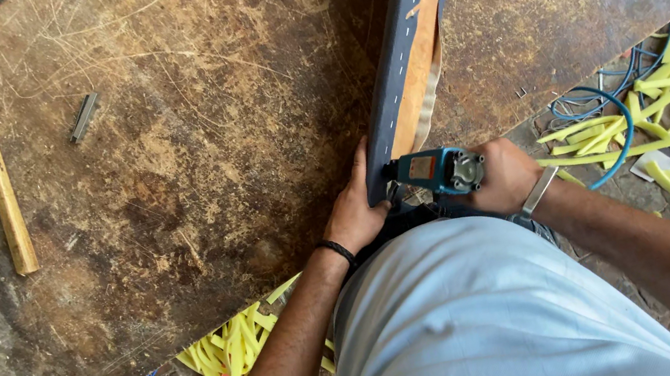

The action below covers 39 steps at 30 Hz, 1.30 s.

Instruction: The person staples a dark fabric cover onto a curved wooden frame using a pneumatic staple gun. They repeatedly pull the fabric taut, position it along the edge, and fire staples to secure it, occasionally trimming excess material with scissors.

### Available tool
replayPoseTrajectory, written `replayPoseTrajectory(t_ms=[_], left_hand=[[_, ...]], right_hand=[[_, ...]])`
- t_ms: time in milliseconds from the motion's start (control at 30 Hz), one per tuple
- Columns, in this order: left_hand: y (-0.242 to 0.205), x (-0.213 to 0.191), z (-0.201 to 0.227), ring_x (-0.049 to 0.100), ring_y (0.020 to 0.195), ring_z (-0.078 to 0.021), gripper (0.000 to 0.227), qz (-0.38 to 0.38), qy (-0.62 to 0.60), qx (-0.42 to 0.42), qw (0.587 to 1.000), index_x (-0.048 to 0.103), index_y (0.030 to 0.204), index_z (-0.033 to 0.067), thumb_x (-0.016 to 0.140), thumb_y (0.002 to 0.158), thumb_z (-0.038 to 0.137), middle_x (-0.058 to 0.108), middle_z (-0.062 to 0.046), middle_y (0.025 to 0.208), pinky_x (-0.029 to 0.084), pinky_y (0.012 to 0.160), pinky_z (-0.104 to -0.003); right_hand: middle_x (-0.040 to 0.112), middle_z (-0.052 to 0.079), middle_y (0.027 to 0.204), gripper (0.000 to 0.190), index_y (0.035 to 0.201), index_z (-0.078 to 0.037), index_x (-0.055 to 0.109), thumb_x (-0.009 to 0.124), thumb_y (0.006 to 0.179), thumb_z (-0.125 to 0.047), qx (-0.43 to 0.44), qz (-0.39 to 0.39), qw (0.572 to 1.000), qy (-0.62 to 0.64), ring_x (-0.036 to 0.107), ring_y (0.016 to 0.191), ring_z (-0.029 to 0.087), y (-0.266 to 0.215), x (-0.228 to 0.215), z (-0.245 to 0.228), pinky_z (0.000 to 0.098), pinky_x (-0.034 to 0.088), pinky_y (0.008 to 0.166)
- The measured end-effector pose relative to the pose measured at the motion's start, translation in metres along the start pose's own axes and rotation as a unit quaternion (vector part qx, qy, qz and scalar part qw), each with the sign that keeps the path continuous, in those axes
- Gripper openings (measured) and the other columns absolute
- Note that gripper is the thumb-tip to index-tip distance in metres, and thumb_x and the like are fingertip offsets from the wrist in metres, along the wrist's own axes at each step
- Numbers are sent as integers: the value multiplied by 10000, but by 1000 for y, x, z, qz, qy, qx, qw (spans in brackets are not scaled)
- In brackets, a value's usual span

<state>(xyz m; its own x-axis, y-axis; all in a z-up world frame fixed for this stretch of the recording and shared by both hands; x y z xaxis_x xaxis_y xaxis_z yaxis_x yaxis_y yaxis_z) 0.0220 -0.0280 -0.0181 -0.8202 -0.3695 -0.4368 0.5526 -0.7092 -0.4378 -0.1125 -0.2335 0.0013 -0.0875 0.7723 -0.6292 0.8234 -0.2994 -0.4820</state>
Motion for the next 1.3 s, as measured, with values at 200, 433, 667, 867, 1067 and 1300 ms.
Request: replayPoseTrajectory(t_ms=[200, 433, 667, 867, 1067, 1300], left_hand=[[-4, 0, 7, 612, 1227, -469, 1144, 37, 2, 25, 999, 67, 1640, 250, 745, 762, -25, 588, -294, 1389, 543, 992, -498], [-15, 7, 34, 600, 1214, -466, 1062, 48, 35, -49, 997, 111, 1641, 226, 698, 789, -14, 585, -275, 1384, 525, 983, -511], [-23, 11, 74, 568, 1254, -430, 1029, 116, 81, -98, 985, 183, 1604, 274, 683, 766, -52, 525, -186, 1480, 518, 994, -496], [-23, 23, 97, 597, 1266, -356, 990, 165, 111, -189, 962, 248, 1571, 360, 628, 771, -81, 510, -75, 1517, 551, 988, -441], [-19, 50, 80, 652, 1238, -260, 987, 205, 193, -220, 934, 272, 1595, 403, 546, 803, -119, 516, 15, 1532, 634, 869, -349], [-17, 37, 45, 739, 1068, -170, 883, 269, 194, -187, 925, 416, 1541, 414, 515, 857, -135, 522, 26, 1537, 646, 590, -295]], right_hand=[[760, 224, 862, 543, 936, -3, 780, 861, 797, -521, 147, 69, 977, -139, 758, 778, 374, 30, -57, 84, 450, 612, 751], [690, 243, 1241, 701, 1521, -163, 581, 756, 864, -334, 74, 216, 964, -138, 664, 1090, 473, 77, -152, 183, 550, 537, 894], [667, 139, 1320, 571, 1347, -224, 673, 810, 806, -346, 87, 161, 958, -220, 631, 1185, 392, 116, -197, 189, 501, 521, 973], [534, 124, 1551, 544, 1436, -195, 626, 682, 894, -205, -223, 289, 885, -289, 481, 1434, 307, 188, -299, 43, 471, 394, 1163], [442, 73, 1566, 650, 1439, -282, 556, 725, 819, -184, -305, 159, 732, -587, 351, 1467, 268, 267, -333, -39, 521, 235, 1197], [727, -74, 1250, 277, 1239, -299, 689, 700, 966, -342, -209, 17, 738, -641, 638, 1276, 173, 290, -343, -25, 435, 347, 1254]])
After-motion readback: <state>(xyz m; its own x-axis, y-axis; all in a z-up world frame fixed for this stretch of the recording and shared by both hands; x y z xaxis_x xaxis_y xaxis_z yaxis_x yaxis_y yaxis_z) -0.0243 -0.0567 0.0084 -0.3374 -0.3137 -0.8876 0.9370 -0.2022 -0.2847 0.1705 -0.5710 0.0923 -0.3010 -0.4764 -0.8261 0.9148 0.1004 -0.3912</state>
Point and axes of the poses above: each hand's wrist, its own y-axis towards the middle knuckle, its own x-axis out of the palm, z = x × y, the point moved 4 cm from there along y, towards the middle knuckle
